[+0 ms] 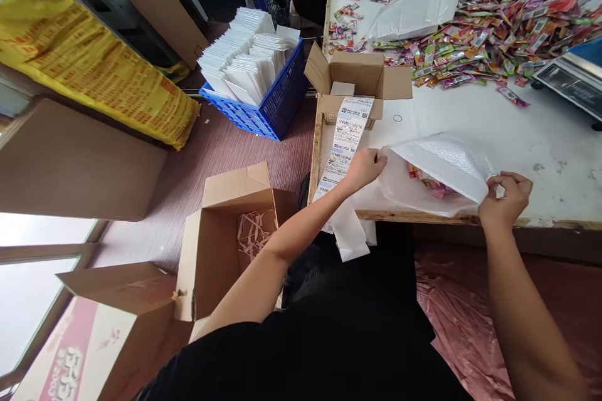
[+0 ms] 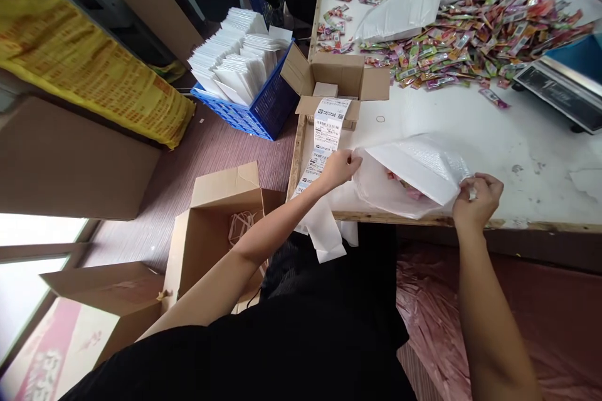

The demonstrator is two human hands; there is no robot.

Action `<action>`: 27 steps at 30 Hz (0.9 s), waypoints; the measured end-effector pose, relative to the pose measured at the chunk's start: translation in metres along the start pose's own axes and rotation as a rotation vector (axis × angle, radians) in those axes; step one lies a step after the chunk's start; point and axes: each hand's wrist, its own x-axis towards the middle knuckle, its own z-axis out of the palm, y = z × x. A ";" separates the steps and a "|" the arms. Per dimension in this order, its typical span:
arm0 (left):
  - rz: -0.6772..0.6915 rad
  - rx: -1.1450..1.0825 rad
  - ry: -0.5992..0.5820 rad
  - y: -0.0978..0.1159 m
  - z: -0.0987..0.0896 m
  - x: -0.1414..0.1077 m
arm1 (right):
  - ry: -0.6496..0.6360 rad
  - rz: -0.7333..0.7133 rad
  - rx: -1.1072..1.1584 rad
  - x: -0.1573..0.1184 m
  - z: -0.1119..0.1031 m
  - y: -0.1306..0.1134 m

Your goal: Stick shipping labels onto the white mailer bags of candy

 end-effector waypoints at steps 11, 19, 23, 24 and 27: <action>-0.140 -0.264 -0.339 -0.014 0.013 -0.127 | -0.270 -0.205 0.292 -0.103 -0.073 -0.141; 0.011 -0.152 -0.196 -0.014 -0.003 -0.097 | -0.823 0.170 0.563 -0.164 -0.019 -0.179; -0.001 -0.254 -0.274 -0.019 0.001 -0.096 | -0.938 0.247 0.595 -0.161 -0.015 -0.173; -0.007 -0.280 -0.293 -0.020 0.002 -0.096 | -0.946 0.248 0.600 -0.161 -0.014 -0.173; -0.040 -0.346 -0.348 -0.021 0.005 -0.095 | -0.876 0.170 0.570 -0.164 -0.016 -0.173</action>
